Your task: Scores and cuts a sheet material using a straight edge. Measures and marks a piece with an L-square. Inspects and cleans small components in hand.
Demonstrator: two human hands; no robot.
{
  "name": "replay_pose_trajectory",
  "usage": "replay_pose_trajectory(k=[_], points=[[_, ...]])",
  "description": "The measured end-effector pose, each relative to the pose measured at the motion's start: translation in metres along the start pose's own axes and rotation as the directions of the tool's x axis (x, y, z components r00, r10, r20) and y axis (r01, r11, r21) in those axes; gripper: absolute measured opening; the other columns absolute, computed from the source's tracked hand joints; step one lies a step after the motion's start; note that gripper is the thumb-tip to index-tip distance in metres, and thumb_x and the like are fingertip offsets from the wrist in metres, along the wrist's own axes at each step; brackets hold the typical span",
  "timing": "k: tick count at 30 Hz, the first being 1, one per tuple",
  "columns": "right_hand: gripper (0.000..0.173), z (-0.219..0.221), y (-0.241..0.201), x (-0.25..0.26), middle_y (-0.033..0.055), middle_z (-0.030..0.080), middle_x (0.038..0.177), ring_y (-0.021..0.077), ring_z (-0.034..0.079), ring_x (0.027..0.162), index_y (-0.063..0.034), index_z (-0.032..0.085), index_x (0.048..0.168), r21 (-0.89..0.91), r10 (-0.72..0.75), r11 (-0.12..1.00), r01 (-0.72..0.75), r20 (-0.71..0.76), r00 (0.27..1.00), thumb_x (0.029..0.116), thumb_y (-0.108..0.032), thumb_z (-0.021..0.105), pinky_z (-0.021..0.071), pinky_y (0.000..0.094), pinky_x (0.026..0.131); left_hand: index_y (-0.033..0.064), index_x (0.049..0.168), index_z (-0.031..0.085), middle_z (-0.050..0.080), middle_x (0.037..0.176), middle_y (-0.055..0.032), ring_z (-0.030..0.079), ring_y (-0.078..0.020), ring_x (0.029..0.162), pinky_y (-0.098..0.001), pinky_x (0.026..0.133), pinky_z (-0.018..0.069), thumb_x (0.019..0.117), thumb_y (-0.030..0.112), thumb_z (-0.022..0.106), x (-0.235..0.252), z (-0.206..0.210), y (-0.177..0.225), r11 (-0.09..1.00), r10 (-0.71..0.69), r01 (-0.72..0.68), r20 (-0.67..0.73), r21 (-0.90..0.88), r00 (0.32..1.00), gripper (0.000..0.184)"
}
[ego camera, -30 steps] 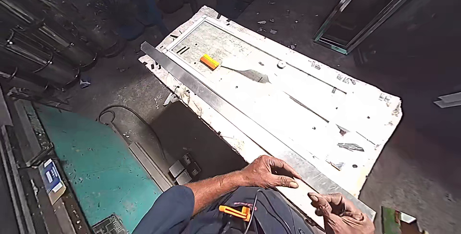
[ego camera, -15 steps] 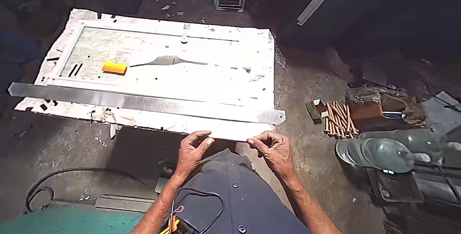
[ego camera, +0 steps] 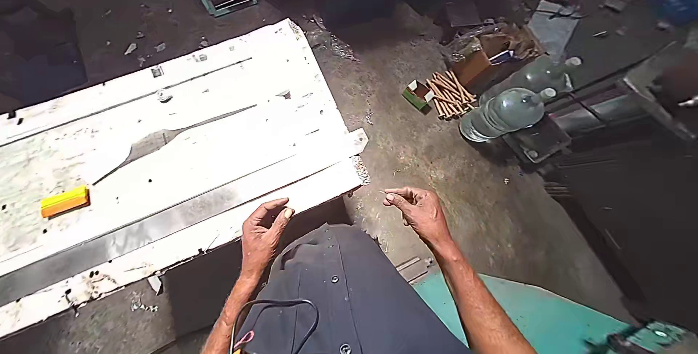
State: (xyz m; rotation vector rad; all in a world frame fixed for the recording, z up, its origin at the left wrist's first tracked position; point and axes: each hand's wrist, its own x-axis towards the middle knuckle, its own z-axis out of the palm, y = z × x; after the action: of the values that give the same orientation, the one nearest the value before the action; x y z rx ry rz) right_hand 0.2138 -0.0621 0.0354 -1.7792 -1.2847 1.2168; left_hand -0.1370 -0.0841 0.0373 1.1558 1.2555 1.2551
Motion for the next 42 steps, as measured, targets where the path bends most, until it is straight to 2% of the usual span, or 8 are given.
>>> replay_pose_trajectory(k=[8,11,15,20,24,31,37,42], points=[[0.017,0.045,-0.05,-0.022,-0.0032,0.071,0.066,0.001,0.055,0.043,-0.0085,0.068,0.083,0.444,-0.057,0.878,0.179,-0.275,0.96,0.0975,-0.019,0.07,0.0437,0.0158,0.038,-0.0024,0.118,0.07,0.076,0.102,-0.0085,0.073,-0.0158,0.089,-0.0324,0.08,0.0617,0.094,0.01,0.072,0.071,0.014,0.006,0.997,0.073,-0.081,0.353,0.01,0.933,0.027],[0.036,0.068,-0.065,-0.026,0.0006,0.072,0.072,-0.002,0.046,0.042,0.0003,0.075,0.1,0.609,0.015,0.78,0.144,-0.247,0.969,0.1095,-0.017,0.045,0.0372,0.0135,0.039,-0.001,0.118,0.072,0.077,0.102,-0.0061,0.073,-0.0127,0.089,-0.0297,0.078,0.0608,0.0939,0.014,0.073,0.094,0.005,0.008,0.988,0.113,-0.15,0.465,0.045,0.878,0.028],[0.026,0.107,-0.084,-0.026,0.0063,0.072,0.077,-0.0014,0.044,0.044,0.0047,0.074,0.114,0.762,0.028,0.642,0.09,-0.141,0.99,0.1022,-0.008,0.054,0.0362,0.0134,0.041,-0.0016,0.121,0.072,0.078,0.108,-0.0074,0.074,-0.013,0.096,-0.0303,0.082,0.061,0.0944,0.019,0.074,0.121,0.0,0.016,0.976,0.17,-0.219,0.653,-0.007,0.738,0.034],[0.017,0.15,-0.104,-0.025,0.0051,0.073,0.077,-0.0019,0.048,0.046,0.0015,0.076,0.104,0.772,0.085,0.633,0.051,-0.135,0.987,0.0976,-0.009,0.065,0.0384,0.0131,0.042,-0.0084,0.123,0.067,0.076,0.11,-0.0124,0.074,-0.017,0.098,-0.0337,0.09,0.0616,0.094,0.01,0.073,0.139,-0.002,0.026,0.987,0.003,0.123,0.772,-0.105,0.636,0.035],[0.017,0.174,-0.111,-0.026,0.006,0.073,0.078,-0.0011,0.048,0.046,0.0016,0.076,0.105,0.77,0.125,0.635,0.063,-0.183,0.975,0.0972,-0.009,0.066,0.0387,0.0135,0.042,-0.0028,0.103,0.075,0.077,0.09,-0.0074,0.073,-0.0114,0.081,-0.0296,0.078,0.0614,0.0952,0.01,0.072,0.144,-0.018,0.017,0.983,-0.031,0.158,0.772,-0.09,0.634,0.015],[0.019,0.198,-0.092,-0.032,0.0005,0.074,0.082,-0.0007,0.045,0.045,-0.0017,0.076,0.109,0.601,0.207,0.799,0.029,-0.319,0.925,0.0995,-0.012,0.064,0.0371,0.0155,0.041,-0.002,0.103,0.074,0.075,0.091,-0.0052,0.07,-0.0101,0.078,-0.0283,0.074,0.06,0.0956,0.008,0.069,0.149,-0.039,-0.005,0.988,-0.058,0.149,0.786,-0.044,0.616,0.014],[0.024,0.204,-0.018,-0.023,0.0021,0.07,0.081,0.002,0.038,0.044,-0.0022,0.071,0.122,0.66,0.489,0.728,-0.186,-0.31,0.816,0.1011,-0.012,0.062,0.0301,0.018,0.04,0.0148,0.129,0.071,0.077,0.093,-0.0041,0.071,-0.0195,0.078,-0.0417,0.075,0.0594,0.0998,0.032,0.059,0.141,-0.046,-0.058,0.759,-0.142,-0.506,0.864,0.409,0.484,0.036],[0.025,0.219,-0.003,-0.014,0.0036,0.069,0.081,0.0031,0.037,0.043,-0.0024,0.07,0.123,0.774,0.653,0.575,-0.264,-0.24,0.719,0.1021,-0.013,0.061,0.0296,0.0189,0.039,0.0238,0.149,0.056,0.075,0.096,-0.0133,0.071,-0.036,0.091,-0.0532,0.08,0.0551,0.1011,0.028,0.053,0.136,-0.022,-0.08,0.554,-0.241,-0.741,0.925,0.379,0.293,0.048]])
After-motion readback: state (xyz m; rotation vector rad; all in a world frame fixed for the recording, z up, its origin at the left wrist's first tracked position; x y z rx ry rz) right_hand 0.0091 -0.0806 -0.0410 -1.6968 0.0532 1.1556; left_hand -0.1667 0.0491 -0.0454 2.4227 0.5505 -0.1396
